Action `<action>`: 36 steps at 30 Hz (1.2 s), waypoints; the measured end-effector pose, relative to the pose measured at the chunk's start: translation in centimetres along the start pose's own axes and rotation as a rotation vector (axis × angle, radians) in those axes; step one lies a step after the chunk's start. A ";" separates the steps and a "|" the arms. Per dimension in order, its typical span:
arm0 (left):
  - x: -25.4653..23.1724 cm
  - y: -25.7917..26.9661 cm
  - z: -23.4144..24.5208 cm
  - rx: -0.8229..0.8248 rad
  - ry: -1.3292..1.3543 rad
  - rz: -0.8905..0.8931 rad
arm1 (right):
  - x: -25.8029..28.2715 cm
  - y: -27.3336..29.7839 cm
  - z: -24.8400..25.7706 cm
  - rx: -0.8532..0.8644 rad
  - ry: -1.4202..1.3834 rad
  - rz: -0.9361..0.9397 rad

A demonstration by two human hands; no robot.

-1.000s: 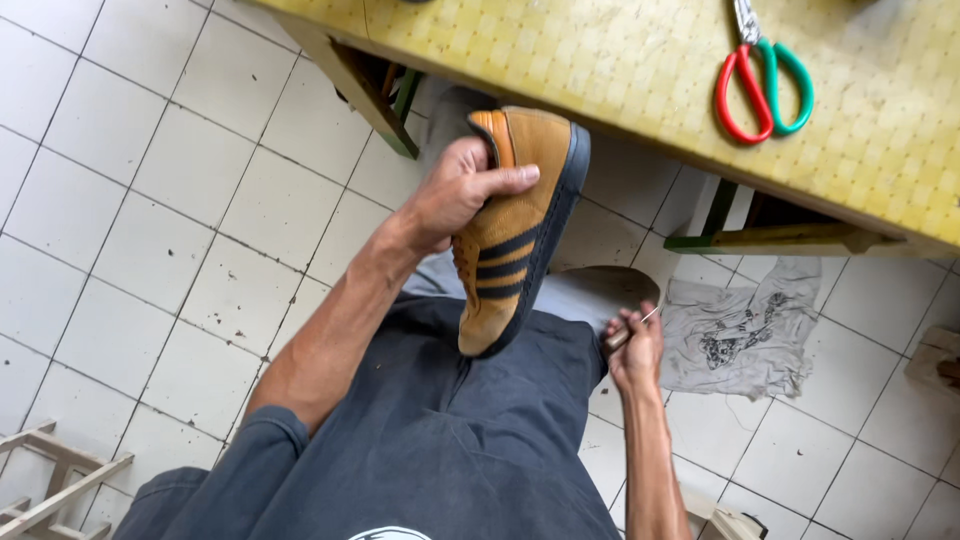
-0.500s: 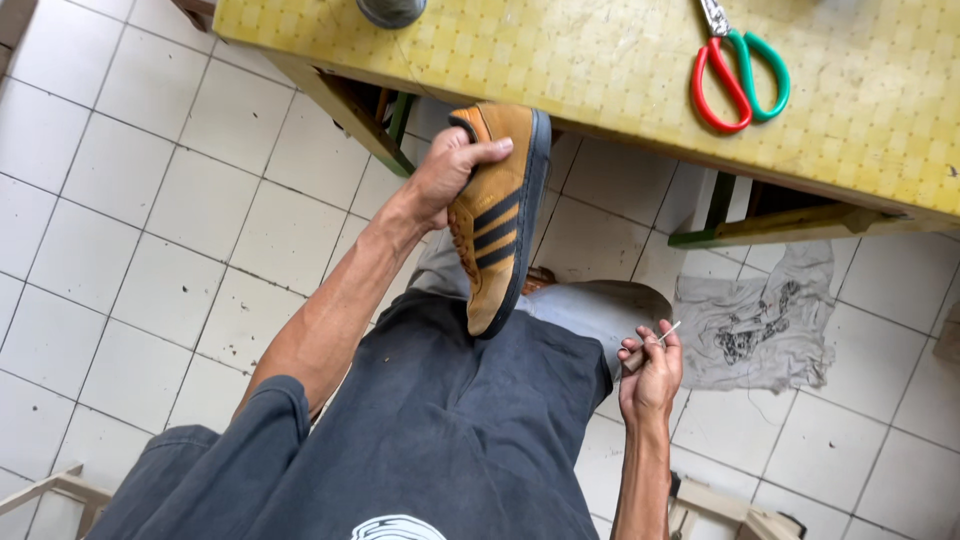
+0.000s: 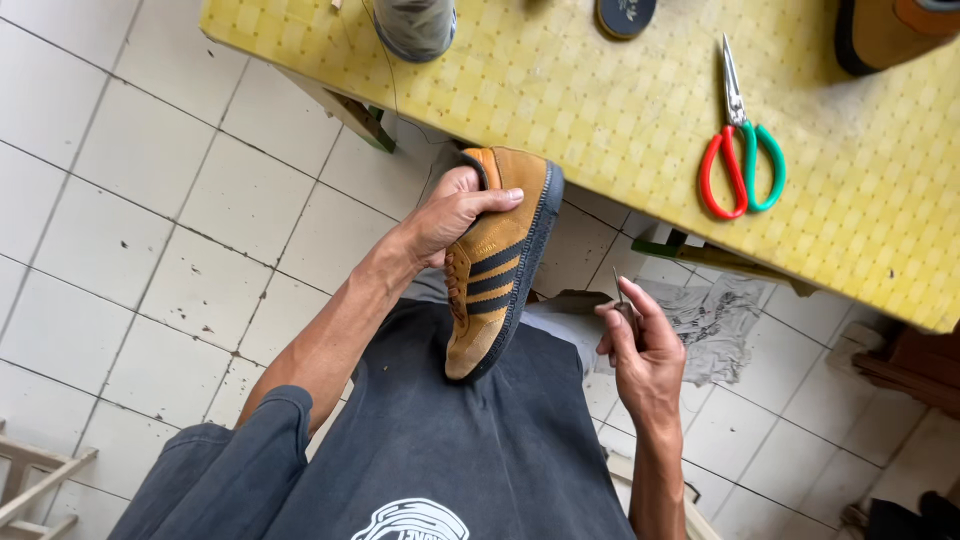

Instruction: The person sews the sole of a brown sneaker using a needle and thread. They repeatedly insert the needle into the shoe's sole and pull the thread through to secure the stitching.

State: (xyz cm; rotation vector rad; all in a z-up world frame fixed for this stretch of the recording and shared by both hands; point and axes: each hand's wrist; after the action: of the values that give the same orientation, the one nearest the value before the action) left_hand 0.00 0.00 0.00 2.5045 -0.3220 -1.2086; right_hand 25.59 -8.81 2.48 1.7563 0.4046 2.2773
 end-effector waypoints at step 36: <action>0.2 -1.4 1.8 0.143 -0.014 0.046 | 6.6 -10.1 -2.4 0.403 0.512 0.112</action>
State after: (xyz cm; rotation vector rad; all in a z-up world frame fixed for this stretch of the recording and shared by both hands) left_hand -1.20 0.84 -1.77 2.5945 -0.4827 -1.2259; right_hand 21.81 2.76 4.22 1.3396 0.9362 2.8794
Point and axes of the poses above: each hand's wrist, its own y-axis away from the middle knuckle, its own z-axis out of the back of the hand, x = y × z, and after that the axes turned 14 degrees about -z, right-handed
